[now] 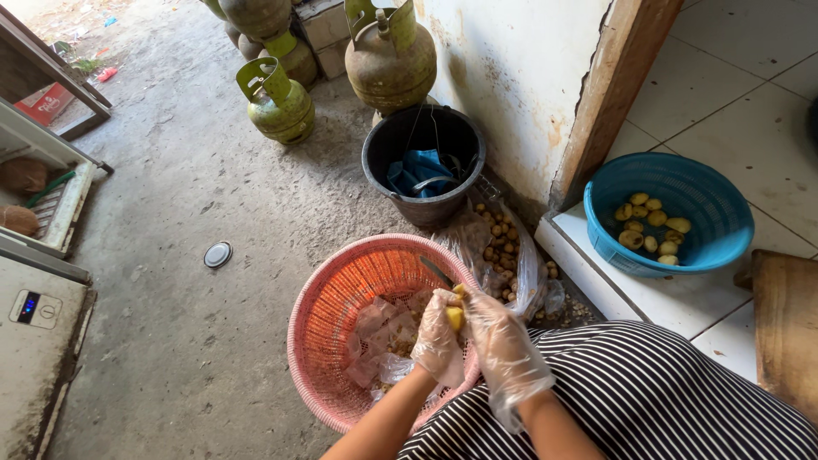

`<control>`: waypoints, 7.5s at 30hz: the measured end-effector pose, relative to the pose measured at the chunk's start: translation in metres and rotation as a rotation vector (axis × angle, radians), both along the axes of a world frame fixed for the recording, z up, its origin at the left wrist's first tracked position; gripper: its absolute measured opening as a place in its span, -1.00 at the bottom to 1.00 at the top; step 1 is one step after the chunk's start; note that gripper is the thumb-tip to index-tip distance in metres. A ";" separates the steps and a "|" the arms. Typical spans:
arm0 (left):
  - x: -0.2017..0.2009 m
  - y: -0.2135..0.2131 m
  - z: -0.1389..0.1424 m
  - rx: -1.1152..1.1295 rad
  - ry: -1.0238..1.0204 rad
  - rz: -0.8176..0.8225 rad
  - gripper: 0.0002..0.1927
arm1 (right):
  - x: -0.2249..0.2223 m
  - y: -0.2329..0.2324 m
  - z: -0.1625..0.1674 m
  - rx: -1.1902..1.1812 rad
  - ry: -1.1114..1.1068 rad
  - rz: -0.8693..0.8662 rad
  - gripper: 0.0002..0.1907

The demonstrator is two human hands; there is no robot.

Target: The person sits on a low stool and peels potatoes one at a time with a small knife, letting the peels fall into a pink basket and placing the peeled potatoes into a blue basin. They occasionally reach into a bag of unpeeled potatoes to pick up the next one.

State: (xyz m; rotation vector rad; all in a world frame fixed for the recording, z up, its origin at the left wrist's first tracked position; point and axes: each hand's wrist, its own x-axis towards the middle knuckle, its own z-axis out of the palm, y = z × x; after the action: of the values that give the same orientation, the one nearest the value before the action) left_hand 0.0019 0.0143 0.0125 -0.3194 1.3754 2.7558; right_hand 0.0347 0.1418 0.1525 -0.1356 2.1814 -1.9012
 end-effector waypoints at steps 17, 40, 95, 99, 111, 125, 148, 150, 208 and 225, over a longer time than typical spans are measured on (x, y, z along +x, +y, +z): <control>-0.006 -0.003 0.018 0.377 -0.052 0.209 -0.64 | 0.013 0.008 -0.031 0.293 0.806 0.024 -0.67; -0.004 -0.006 0.010 -0.042 0.237 0.338 -0.72 | 0.017 -0.002 -0.033 0.214 0.796 0.067 -0.70; -0.009 -0.024 0.025 0.579 -0.477 0.193 -0.59 | -0.004 0.008 -0.032 0.480 0.627 0.266 -0.60; -0.024 -0.028 -0.011 0.316 -0.190 -0.026 -0.67 | -0.002 0.006 -0.037 0.462 0.621 0.238 -0.65; 0.010 0.002 0.043 0.171 -0.436 0.135 -0.41 | -0.009 0.003 -0.020 0.377 0.421 0.092 -0.58; -0.012 -0.029 -0.004 0.187 -0.392 -0.053 -0.52 | 0.000 -0.012 -0.029 0.493 0.295 0.117 -0.60; -0.005 -0.024 0.040 0.264 -0.473 0.201 -0.42 | 0.006 -0.030 -0.015 0.380 0.434 0.077 -0.66; -0.002 -0.018 0.046 0.270 -0.624 0.201 -0.41 | -0.003 -0.026 -0.012 0.551 0.185 0.127 -0.63; -0.005 0.000 0.017 0.238 -0.235 0.325 -0.54 | 0.005 -0.010 -0.024 0.304 0.304 0.003 -0.57; 0.007 -0.002 0.042 0.200 0.061 0.172 -0.62 | 0.004 0.002 -0.023 0.272 0.497 0.056 -0.59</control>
State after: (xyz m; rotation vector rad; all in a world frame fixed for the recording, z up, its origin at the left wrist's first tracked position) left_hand 0.0088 0.0119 0.0541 -0.3613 1.1193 3.0363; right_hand 0.0384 0.1438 0.1294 -0.6723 2.6902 -1.6472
